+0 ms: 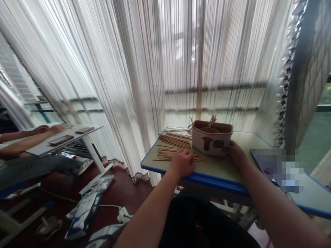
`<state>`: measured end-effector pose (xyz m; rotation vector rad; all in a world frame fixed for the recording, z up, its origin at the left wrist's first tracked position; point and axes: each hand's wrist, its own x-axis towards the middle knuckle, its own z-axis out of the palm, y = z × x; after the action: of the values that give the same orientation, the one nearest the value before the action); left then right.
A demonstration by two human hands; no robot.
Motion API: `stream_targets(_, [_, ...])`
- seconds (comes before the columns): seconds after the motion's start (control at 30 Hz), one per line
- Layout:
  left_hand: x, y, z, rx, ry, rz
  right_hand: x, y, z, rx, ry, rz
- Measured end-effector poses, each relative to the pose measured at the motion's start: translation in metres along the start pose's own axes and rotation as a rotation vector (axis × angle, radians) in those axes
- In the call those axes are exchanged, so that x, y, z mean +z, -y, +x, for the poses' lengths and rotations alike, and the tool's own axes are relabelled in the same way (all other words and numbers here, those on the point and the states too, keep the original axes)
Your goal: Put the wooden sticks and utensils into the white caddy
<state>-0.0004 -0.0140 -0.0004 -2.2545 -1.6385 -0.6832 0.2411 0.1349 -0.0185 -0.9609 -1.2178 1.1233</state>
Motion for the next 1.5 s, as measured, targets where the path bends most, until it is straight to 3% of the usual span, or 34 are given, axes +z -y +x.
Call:
stream_targets(0.37, [0.001, 0.002, 0.001, -0.121, 0.054, 0.069, 0.004, 0.012, -0.013, -0.026, 0.008, 0.001])
stream_targets(0.67, [0.003, 0.005, 0.003, -0.076, 0.078, 0.076, -0.001, 0.001, -0.004, -0.007, 0.011, 0.008])
stream_targets(0.83, [0.001, 0.0, 0.002, -0.025, 0.016, 0.05, -0.001, -0.001, 0.0, -0.006, 0.01, -0.002])
stream_targets(1.0, [-0.009, 0.001, 0.004, 0.045, -0.228, -0.06, 0.003, 0.008, -0.006, -0.006, 0.024, -0.004])
stream_targets(1.2, [-0.055, 0.004, 0.024, 0.008, -0.806, -0.27, 0.001, 0.004, -0.005, 0.003, 0.056, 0.038])
stream_targets(1.27, [-0.069, 0.004, 0.038, -0.035, -0.948, -0.404, 0.002, 0.003, -0.005, 0.031, 0.062, 0.052])
stream_targets(1.37, [-0.08, 0.008, 0.066, -0.115, -1.051, -0.619, 0.003, 0.003, -0.005, 0.056, 0.06, 0.084])
stream_targets(1.5, [-0.08, 0.015, 0.105, -0.127, -1.172, -0.798, 0.005, 0.001, 0.0, 0.048, 0.061, 0.111])
